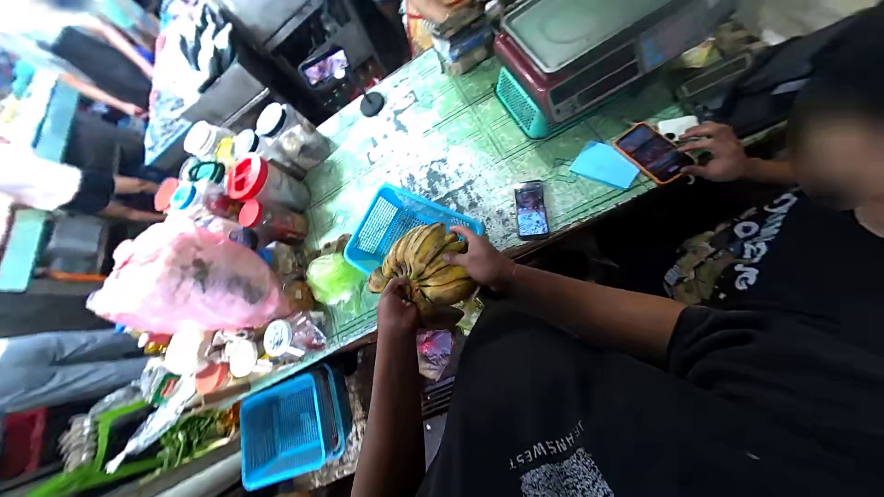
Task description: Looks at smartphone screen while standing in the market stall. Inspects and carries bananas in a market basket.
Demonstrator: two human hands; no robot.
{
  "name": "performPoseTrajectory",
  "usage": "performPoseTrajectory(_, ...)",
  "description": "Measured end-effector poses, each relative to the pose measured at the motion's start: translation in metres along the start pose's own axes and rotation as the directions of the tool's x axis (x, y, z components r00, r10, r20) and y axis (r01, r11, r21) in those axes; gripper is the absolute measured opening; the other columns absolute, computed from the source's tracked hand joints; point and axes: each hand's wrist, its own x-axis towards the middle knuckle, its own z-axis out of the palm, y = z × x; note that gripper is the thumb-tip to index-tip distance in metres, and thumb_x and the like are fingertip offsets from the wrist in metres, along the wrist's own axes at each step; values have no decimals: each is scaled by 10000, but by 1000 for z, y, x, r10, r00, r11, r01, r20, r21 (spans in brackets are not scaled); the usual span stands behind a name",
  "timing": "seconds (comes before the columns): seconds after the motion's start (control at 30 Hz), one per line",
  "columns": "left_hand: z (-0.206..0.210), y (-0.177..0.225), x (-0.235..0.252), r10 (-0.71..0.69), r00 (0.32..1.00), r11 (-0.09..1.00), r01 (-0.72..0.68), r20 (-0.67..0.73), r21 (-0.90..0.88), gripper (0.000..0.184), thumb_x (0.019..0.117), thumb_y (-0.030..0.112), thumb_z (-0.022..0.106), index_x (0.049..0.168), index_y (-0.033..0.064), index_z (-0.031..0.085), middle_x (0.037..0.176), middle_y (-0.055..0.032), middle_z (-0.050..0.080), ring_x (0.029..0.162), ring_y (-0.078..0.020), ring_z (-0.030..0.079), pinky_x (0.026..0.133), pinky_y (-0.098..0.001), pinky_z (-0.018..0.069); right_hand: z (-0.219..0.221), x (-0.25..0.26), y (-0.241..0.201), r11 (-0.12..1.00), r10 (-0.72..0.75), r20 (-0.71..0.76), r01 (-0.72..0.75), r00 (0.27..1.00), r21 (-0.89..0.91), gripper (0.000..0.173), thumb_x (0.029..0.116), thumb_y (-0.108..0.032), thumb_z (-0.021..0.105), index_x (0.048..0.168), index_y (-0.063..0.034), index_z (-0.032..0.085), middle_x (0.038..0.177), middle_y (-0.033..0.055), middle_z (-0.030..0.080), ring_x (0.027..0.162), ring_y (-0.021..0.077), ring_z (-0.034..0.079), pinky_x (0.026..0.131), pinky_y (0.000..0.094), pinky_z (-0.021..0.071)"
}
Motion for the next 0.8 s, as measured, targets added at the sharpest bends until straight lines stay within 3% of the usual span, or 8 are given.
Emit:
performPoseTrajectory(0.13,9,13,38,28,997,1000,-29,75,11,78,918,17,503,965,77,515,754,-56,559,642,-153,588,603,-338,560,-18,-5,9,993,-37,-50,43,998,111,646,1016,-257,648,1555,-83,336,1314,200,644,1105,296,695,919,479,586)
performPoseTrajectory(0.27,1,9,111,91,992,992,-99,92,84,130,899,11,509,1012,71,495,814,-77,513,678,-180,536,606,-370,521,-49,-54,58,985,98,-96,-83,991,150,337,1051,-178,561,1334,4,558,1118,159,694,900,231,720,816,410,613)
performPoseTrajectory(0.43,-25,-14,171,-16,986,916,-52,164,399,33,964,134,511,989,113,506,764,-33,518,605,-141,505,520,-328,475,-66,-176,187,909,406,-403,-409,820,83,290,1011,-276,643,1139,-19,677,758,67,616,568,139,539,557,336,499)
performPoseTrajectory(0.5,-39,-19,177,17,986,821,-107,164,560,218,991,173,549,1175,61,524,928,-82,550,744,-173,530,619,-378,498,-56,-235,243,837,504,-510,-539,697,91,367,1007,-324,654,1088,33,681,860,166,632,721,255,583,704,476,515)
performPoseTrajectory(0.57,-50,-32,181,216,956,637,-293,200,713,433,963,192,615,1334,-4,509,1121,-160,608,931,-222,589,765,-440,533,-36,-295,302,729,619,-584,-662,526,176,455,1010,-379,634,1102,63,693,1074,274,678,1010,406,652,925,625,494)
performPoseTrajectory(0.6,-54,-36,180,336,903,495,-412,269,765,580,931,177,666,1426,-55,471,1285,-232,615,1118,-291,627,911,-490,549,-21,-321,326,654,683,-581,-724,442,218,478,1025,-390,605,1174,58,682,1190,284,666,1139,425,634,1007,631,465)
performPoseTrajectory(0.67,-44,-41,142,383,747,285,-655,543,700,682,937,137,665,1495,-117,366,1463,-326,479,1352,-390,509,1135,-498,426,13,-367,367,504,780,-549,-822,300,267,527,1041,-388,565,1307,63,626,1361,296,600,1324,440,544,1119,631,394)
performPoseTrajectory(0.8,-3,-86,41,86,267,220,-945,960,243,224,984,101,627,1058,-100,693,1001,-216,728,928,-258,719,891,-448,588,88,-424,436,490,785,-600,-746,154,451,468,983,-239,670,1301,98,612,1342,312,602,1306,443,550,1116,589,408)
